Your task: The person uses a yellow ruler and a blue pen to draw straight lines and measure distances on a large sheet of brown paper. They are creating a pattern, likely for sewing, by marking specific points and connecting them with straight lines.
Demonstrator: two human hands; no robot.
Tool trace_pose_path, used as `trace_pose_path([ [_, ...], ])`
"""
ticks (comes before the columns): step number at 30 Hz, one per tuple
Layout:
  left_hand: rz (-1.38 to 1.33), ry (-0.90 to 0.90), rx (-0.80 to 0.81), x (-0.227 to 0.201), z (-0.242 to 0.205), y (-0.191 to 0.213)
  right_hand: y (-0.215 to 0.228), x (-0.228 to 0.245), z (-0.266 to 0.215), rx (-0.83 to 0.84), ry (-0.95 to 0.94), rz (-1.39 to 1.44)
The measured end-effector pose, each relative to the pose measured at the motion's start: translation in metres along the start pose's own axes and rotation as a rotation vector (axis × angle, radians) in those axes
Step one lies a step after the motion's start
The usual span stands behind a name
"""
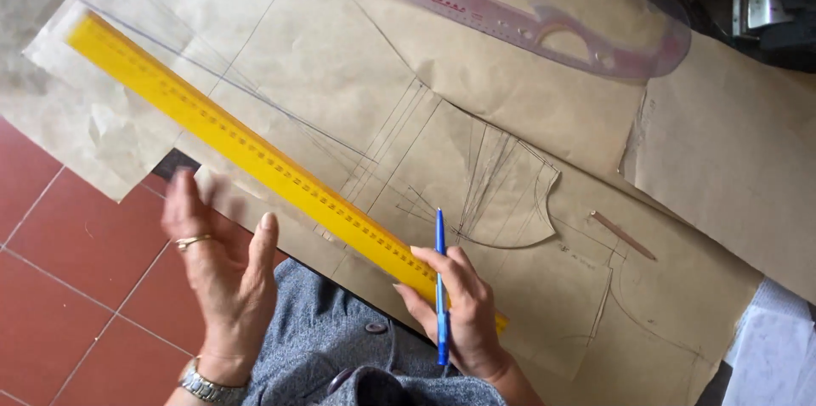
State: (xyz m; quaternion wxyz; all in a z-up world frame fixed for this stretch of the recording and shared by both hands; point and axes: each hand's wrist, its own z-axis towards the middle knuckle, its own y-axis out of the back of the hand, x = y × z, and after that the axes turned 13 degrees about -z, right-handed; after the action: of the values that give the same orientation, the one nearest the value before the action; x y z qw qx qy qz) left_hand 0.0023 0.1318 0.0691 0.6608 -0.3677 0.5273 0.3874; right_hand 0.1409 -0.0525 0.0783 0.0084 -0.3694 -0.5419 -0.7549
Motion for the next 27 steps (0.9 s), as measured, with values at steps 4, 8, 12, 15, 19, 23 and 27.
trace_pose_path([
  [4,-0.346,0.500,-0.260,-0.018,0.019,-0.024,-0.006,0.012,0.014,0.024,0.044,0.106],
  [8,-0.587,0.516,-0.390,-0.032,0.053,-0.007,0.000,0.024,0.023,0.063,0.197,0.149],
  [12,-0.681,0.558,-0.551,-0.049,0.090,0.054,-0.014,-0.006,0.011,-0.012,0.153,0.241],
  [15,-0.819,0.256,0.071,0.043,0.066,0.190,0.005,-0.021,0.015,-0.052,0.043,0.223],
  [19,-0.150,0.254,-0.108,-0.006,0.047,0.152,0.024,-0.039,0.014,-0.050,-0.041,0.193],
  [23,-0.031,0.420,-0.239,-0.060,0.032,0.092,0.028,-0.047,0.008,-0.101,-0.082,0.185],
  [27,-0.006,0.409,-0.225,-0.081,0.036,0.077,0.022,-0.033,0.001,-0.161,-0.191,0.205],
])
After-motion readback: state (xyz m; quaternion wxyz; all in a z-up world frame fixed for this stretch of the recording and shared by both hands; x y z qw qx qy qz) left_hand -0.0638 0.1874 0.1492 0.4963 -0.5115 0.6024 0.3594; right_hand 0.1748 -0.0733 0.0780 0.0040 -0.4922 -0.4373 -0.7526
